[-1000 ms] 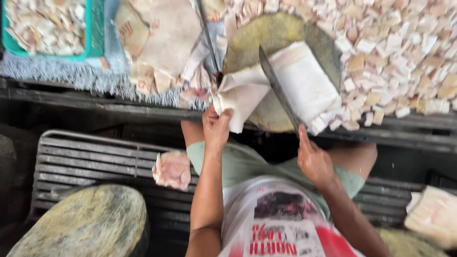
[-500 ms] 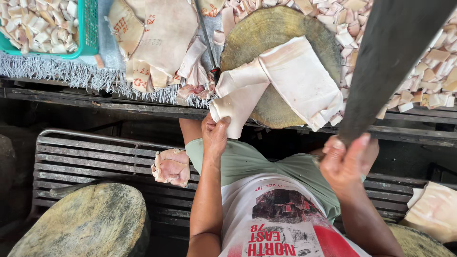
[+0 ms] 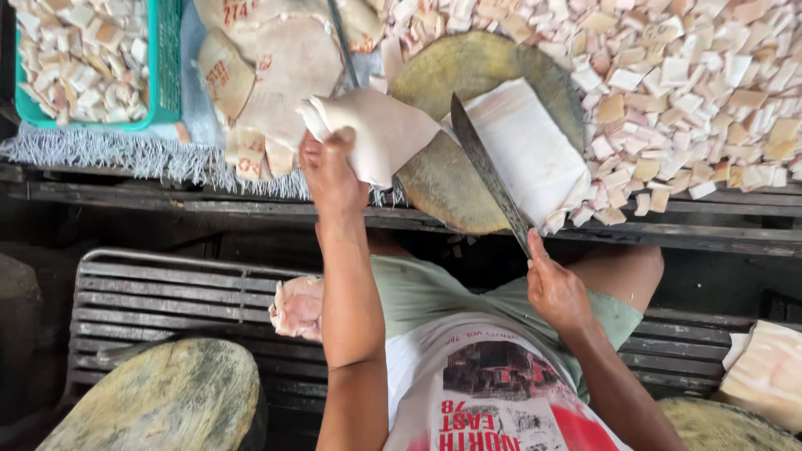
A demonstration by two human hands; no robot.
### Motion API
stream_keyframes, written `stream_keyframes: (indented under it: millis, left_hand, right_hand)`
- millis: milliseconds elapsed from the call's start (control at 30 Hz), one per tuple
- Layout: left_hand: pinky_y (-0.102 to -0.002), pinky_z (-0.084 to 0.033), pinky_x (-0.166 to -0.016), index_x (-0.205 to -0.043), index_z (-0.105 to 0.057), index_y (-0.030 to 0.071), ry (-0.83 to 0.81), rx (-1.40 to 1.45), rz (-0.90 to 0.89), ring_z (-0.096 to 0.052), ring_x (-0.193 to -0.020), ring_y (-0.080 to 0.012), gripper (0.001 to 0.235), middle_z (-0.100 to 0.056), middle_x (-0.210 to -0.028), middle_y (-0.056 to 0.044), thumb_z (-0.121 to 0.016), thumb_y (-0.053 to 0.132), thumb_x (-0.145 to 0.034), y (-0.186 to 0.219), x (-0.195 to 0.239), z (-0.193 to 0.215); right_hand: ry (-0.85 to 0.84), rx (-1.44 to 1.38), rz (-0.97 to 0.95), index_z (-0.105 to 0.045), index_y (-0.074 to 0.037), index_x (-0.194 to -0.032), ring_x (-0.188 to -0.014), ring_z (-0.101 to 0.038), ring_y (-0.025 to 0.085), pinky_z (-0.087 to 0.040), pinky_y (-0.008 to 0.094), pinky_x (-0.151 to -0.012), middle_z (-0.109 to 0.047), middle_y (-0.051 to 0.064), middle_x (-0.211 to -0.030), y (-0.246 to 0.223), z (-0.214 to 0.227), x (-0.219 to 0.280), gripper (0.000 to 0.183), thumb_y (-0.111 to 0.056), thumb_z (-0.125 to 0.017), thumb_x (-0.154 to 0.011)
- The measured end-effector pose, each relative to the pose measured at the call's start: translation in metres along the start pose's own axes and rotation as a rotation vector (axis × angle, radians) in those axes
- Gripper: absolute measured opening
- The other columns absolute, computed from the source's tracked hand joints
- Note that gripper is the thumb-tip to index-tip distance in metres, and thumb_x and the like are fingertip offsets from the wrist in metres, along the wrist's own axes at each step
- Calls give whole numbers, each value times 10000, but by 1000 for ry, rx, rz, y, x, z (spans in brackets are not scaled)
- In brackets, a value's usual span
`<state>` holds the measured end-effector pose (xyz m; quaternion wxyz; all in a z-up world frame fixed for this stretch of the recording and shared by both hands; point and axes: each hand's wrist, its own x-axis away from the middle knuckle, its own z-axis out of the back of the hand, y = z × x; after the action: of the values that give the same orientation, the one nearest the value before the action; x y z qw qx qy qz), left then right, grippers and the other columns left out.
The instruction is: The person cuts large sheets of pork skin into strips and then into small cubes using a large knife on a round wooden cutting board. The cut pieces are pushed to the side of the board, joining a large pile of previously cut cubes.
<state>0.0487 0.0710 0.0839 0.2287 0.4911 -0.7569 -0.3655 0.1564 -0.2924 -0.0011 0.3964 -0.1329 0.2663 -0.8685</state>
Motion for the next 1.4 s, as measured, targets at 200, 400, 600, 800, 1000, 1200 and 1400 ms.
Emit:
stream_keyframes:
  millis: [200,400,600,800,1000,1200,1400]
  left_hand:
    - [-360,-582,-814,-1132,-653,-69,-153,-36,-12,-668,-854,-206,367,-689,-982,-106,-710,71,-797,19,-7,-22]
    - [-326,-554,-826,-1157,-681,-50,-196,-53,64,-643,-848,-159,329,-694,-973,-71,-710,35,-840,-18,18,-26]
    - [-302,-563,-818,-1189,-681,-59,-192,-5,156,-671,-873,-153,346,-726,-1008,-66,-638,30,-857,-26,23,-26]
    - [-268,-540,-795,-1189,-676,-54,-157,-135,92,-649,-861,-113,308,-715,-1004,-46,-633,15,-892,-27,25,-43]
    - [-262,-529,-766,-1130,-693,-47,-119,-139,2,-618,-816,-89,224,-705,-947,-33,-642,23,-924,4,11,-37]
    - [-234,-476,-676,-1014,-677,-18,-42,-316,-198,-550,-748,-55,85,-663,-865,5,-653,37,-954,51,-40,-13]
    - [-268,-473,-558,-983,-695,-40,63,-857,-201,-530,-647,-94,244,-648,-741,-65,-777,172,-895,28,-80,24]
  right_hand:
    - [151,-96,118,-449,-101,-1543,-771,-699,382,-576,462,-687,-691,247,-907,-26,19,-2,668,22,-620,-910]
    - [366,-221,202,-342,-82,-1611,-594,-641,232,-540,365,-585,-624,134,-736,-29,31,-7,718,83,-633,-976]
    - [-6,74,164,-385,-82,-1578,-601,-662,413,-528,473,-550,-705,220,-809,-23,-9,-26,760,-16,-640,-865]
    - [65,-234,12,-378,-122,-1609,-653,-672,393,-546,403,-621,-635,226,-728,-41,11,-38,681,-11,-577,-967]
    - [-8,-649,-60,-354,-146,-1636,-553,-555,115,-495,293,-521,-613,49,-688,-99,16,-101,652,-28,-545,-1024]
    - [-135,-893,87,-356,-133,-1648,-581,-521,58,-486,258,-521,-596,-19,-762,-181,-28,-190,672,9,-496,-1006]
    - [-118,-782,115,-406,-135,-1619,-547,-524,62,-480,260,-498,-601,-2,-697,-214,-83,-221,650,18,-534,-1000]
